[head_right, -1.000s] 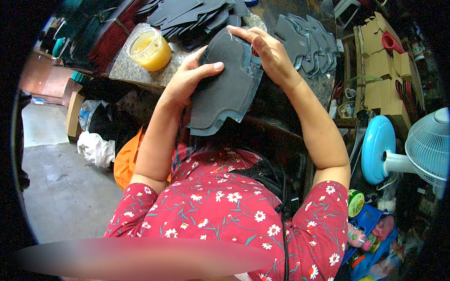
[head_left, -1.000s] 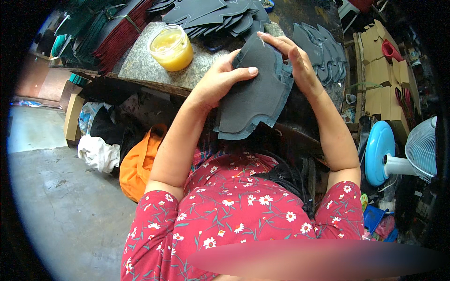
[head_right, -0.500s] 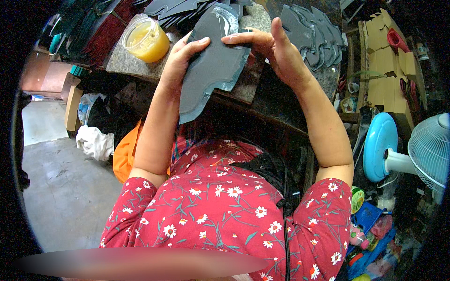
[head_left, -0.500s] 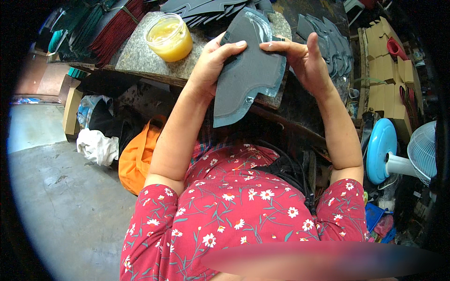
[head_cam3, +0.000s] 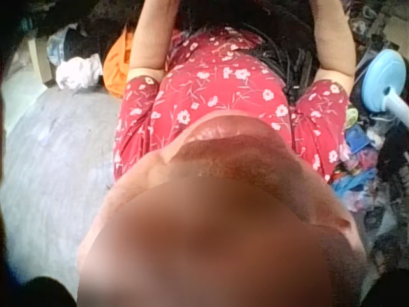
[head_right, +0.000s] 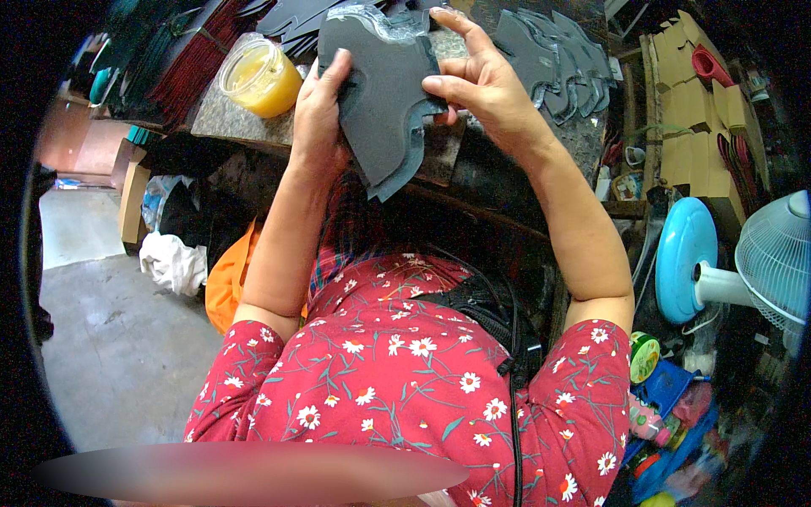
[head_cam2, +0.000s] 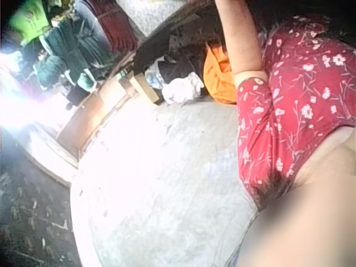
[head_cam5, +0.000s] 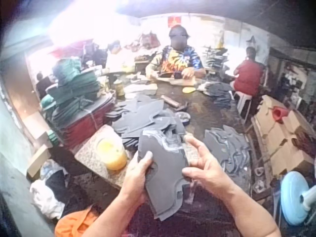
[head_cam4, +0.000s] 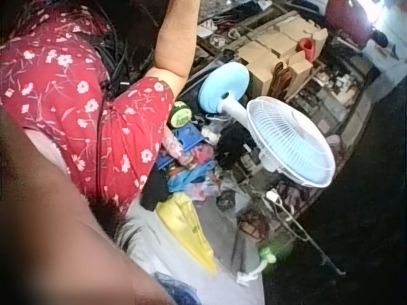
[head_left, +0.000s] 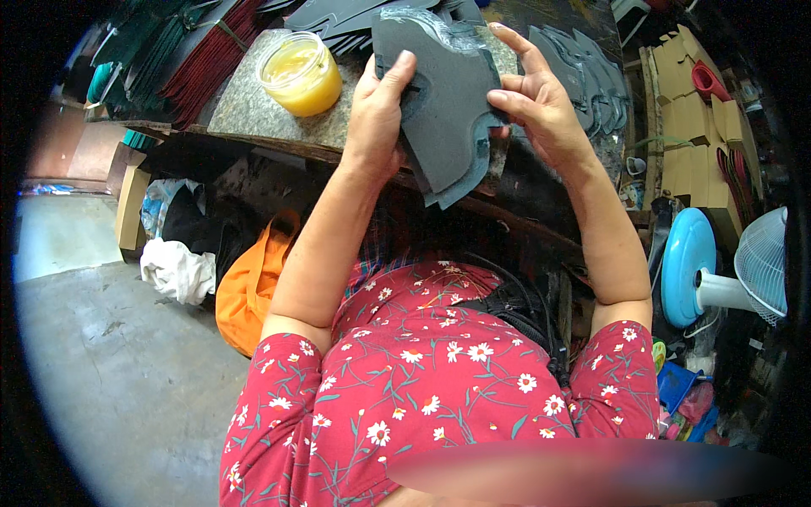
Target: The person unpacks black cut parts from a bag, then applies a yellow paste to the edges of each part by hand. The treated parts are placed on the table. The person handles the parts one at a time and repeatedly dips fingers into the paste to apply it along the edges.
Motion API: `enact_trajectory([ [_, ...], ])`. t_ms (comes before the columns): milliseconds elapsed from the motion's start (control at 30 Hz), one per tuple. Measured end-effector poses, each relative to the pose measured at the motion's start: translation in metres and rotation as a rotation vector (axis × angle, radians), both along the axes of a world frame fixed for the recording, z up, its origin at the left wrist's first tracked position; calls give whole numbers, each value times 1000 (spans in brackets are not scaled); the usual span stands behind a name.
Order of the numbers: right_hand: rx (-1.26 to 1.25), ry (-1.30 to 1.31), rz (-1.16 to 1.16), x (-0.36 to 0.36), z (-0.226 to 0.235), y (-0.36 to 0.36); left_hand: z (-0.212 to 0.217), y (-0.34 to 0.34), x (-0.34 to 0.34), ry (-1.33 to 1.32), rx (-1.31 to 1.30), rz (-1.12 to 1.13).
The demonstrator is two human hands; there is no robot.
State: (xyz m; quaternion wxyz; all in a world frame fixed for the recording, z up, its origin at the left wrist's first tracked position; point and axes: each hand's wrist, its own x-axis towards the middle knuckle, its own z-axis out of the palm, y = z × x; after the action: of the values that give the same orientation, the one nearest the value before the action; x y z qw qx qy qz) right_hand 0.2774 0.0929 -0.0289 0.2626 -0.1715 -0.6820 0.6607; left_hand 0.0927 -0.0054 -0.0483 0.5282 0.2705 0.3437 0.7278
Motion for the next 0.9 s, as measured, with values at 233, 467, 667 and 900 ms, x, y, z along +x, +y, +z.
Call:
enact_trajectory([
  [233, -50, 180, -272, -5, -2, 8, -4, -4, 7, 284, -82, -260],
  [467, 478, 44, -138, -2, -16, 7, -7, 3, 9, 57, -49, -13],
  [667, 726, -225, -244, -8, -22, -9, -5, 3, 11, -25, 45, -7],
  [900, 776, -286, -316, -13, -26, -13, -9, 4, 10, 52, 23, -7],
])
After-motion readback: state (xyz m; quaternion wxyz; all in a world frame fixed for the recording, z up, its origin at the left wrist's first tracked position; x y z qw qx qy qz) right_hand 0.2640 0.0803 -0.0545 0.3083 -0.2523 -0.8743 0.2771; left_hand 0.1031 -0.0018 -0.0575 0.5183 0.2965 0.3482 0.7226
